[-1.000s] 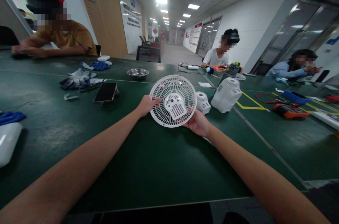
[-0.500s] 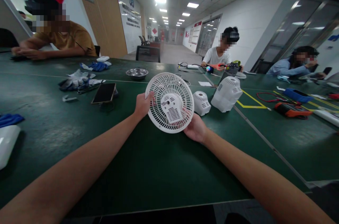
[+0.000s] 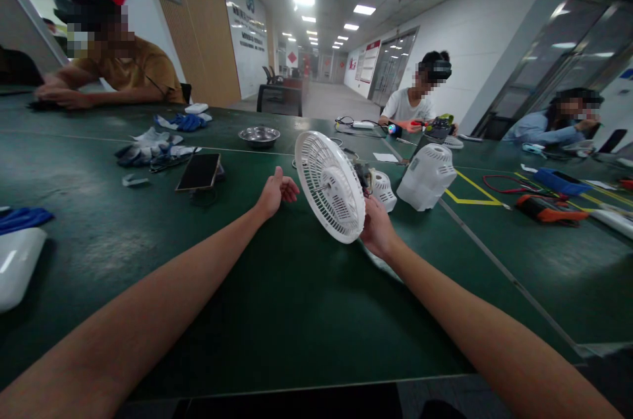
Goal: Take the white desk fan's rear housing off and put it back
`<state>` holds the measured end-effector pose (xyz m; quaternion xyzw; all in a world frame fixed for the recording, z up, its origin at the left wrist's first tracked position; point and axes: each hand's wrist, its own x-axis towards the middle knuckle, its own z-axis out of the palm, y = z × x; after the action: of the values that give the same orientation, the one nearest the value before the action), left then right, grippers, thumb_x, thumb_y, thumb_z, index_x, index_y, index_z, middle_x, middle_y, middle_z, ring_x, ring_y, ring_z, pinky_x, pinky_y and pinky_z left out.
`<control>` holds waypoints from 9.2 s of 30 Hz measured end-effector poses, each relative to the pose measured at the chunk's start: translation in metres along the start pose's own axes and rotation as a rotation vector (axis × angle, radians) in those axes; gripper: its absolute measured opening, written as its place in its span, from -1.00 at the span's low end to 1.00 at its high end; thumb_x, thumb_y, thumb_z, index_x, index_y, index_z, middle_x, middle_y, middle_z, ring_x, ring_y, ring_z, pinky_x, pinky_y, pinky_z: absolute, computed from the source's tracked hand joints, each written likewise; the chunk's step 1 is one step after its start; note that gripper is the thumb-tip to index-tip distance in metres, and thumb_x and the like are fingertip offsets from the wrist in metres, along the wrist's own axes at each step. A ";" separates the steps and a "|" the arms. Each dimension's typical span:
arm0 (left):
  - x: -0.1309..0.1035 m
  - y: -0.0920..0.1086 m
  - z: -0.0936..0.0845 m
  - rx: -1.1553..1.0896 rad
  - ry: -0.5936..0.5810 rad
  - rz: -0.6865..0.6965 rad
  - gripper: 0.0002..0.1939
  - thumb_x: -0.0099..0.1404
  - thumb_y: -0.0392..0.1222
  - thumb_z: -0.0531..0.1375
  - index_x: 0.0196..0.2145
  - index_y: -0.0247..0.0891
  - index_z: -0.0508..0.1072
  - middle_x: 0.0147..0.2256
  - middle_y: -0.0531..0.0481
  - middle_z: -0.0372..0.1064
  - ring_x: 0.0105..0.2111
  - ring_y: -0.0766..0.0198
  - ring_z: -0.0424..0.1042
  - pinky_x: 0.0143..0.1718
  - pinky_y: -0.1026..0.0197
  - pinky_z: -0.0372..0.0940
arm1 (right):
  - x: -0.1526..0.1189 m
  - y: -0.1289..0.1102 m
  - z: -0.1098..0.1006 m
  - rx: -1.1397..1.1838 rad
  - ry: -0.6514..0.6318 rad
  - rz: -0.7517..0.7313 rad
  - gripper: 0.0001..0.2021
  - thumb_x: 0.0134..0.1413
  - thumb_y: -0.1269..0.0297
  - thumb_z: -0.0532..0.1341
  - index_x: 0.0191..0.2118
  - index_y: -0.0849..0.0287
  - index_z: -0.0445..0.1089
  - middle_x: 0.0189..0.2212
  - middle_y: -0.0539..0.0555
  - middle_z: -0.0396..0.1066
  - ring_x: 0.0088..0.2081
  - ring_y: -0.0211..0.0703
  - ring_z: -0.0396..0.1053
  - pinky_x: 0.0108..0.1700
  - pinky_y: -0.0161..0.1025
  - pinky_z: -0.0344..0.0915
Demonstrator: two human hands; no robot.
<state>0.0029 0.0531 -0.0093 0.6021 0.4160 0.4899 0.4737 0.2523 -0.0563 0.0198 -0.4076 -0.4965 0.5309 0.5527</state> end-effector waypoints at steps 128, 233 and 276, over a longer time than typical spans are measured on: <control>0.009 -0.001 -0.003 -0.560 -0.270 -0.585 -0.73 0.39 -0.27 0.21 0.00 -0.45 0.49 -0.09 -0.33 0.56 -0.15 0.07 0.60 0.00 0.02 0.47 | 0.006 -0.013 -0.031 -0.941 -0.069 -0.585 -0.19 0.02 0.10 0.38 0.36 -0.09 0.03 0.29 0.19 0.22 0.18 0.31 0.30 0.09 0.34 0.38; -0.016 0.059 0.031 0.739 -0.479 0.466 -0.32 0.12 0.15 0.32 0.12 -0.26 0.41 0.08 -0.28 0.36 0.07 -0.17 0.38 0.09 -0.18 0.25 | 0.010 -0.021 -0.043 -0.920 -0.174 -0.466 -0.15 0.03 -0.09 0.37 0.35 0.05 0.03 0.11 0.24 0.42 0.04 0.25 0.44 0.12 0.25 0.33; -0.011 0.013 0.013 0.645 -0.054 0.204 -0.46 0.40 0.11 0.02 0.17 -0.26 0.39 0.12 -0.20 0.42 0.12 -0.03 0.39 0.16 -0.10 0.27 | 0.008 -0.022 -0.047 -0.979 -0.221 -0.466 0.16 -0.15 0.02 0.49 0.45 -0.07 -0.22 -0.04 0.17 0.43 -0.14 0.17 0.46 0.04 0.29 0.39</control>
<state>0.0140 0.0382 0.0005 0.7722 0.4746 0.3617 0.2184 0.3023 -0.0467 0.0339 -0.4381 -0.8175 0.1414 0.3462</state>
